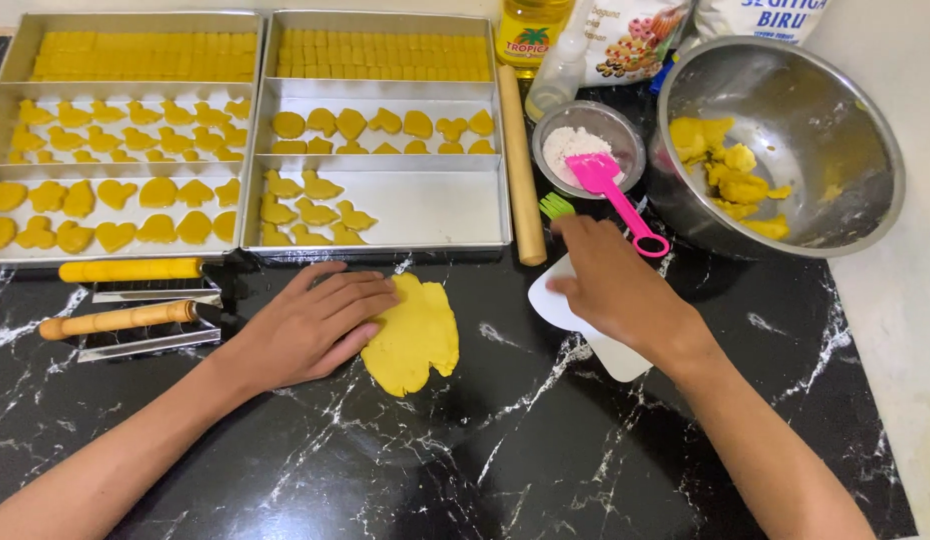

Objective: Preparing, kneading, and rolling out dough for cookies or pastries.

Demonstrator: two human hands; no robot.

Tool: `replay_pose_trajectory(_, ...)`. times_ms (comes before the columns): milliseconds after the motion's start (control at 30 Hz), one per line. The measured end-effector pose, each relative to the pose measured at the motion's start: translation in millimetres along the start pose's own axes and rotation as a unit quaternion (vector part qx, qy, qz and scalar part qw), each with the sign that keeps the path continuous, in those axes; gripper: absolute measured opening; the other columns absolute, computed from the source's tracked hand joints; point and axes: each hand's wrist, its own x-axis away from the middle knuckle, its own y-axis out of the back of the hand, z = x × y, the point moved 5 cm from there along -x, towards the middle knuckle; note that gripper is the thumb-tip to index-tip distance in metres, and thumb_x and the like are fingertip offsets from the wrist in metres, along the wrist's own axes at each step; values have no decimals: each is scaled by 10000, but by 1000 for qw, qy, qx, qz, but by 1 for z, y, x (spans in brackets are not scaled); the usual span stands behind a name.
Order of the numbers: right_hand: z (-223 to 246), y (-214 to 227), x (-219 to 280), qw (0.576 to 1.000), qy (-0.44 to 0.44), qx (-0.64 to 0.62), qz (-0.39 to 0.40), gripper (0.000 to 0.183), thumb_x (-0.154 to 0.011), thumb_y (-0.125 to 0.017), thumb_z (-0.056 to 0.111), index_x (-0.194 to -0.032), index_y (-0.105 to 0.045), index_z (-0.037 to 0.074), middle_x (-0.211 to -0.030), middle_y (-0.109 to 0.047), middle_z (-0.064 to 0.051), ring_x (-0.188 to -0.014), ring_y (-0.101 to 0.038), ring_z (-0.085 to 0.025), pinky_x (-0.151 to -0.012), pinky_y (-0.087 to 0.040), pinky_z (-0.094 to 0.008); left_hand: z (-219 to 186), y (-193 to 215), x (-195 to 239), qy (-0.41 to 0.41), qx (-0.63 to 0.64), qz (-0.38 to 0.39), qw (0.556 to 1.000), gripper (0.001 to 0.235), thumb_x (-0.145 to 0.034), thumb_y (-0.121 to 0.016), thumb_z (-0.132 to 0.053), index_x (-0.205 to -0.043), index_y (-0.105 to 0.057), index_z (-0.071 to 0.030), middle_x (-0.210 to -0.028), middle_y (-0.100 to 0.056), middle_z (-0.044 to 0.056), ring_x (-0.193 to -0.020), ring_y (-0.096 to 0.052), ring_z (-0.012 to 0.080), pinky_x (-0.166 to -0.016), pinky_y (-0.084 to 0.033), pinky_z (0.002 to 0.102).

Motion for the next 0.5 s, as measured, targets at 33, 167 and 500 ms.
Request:
replay_pose_trajectory(33,0,2,4,1000,0,0,0,591,-823,-790,140,-1316,-515,-33,-1246,-599,-216,-1124,-558,-404,-969,-451,-500,0,0,0,0,0,0,1000,356,-968,-615,-216,-1294,-622,-71,-1291,-665,79,-1235,-601,233,-1110,-387,441)
replay_pose_trajectory(167,5,5,13,990,-22,99,98,712,-610,-871,139,-1232,-542,27,-1184,-581,-159,-1147,-547,-373,-941,-485,-474,-1,2,-1,9,3,3,1000,342,-965,-622,-208,-1280,-630,-78,-1272,-678,65,-1210,-610,221,-1101,-398,436)
replay_pose_trajectory(500,-15,-4,16,994,43,97,-10,767,-821,-786,306,-1400,-443,-62,-1380,-506,-273,-1238,-511,-451,-938,-475,-498,-39,-6,-26,-66,10,12,998,344,-1013,-592,-231,-1317,-636,-76,-1312,-663,89,-1303,-583,226,-1168,-349,483)
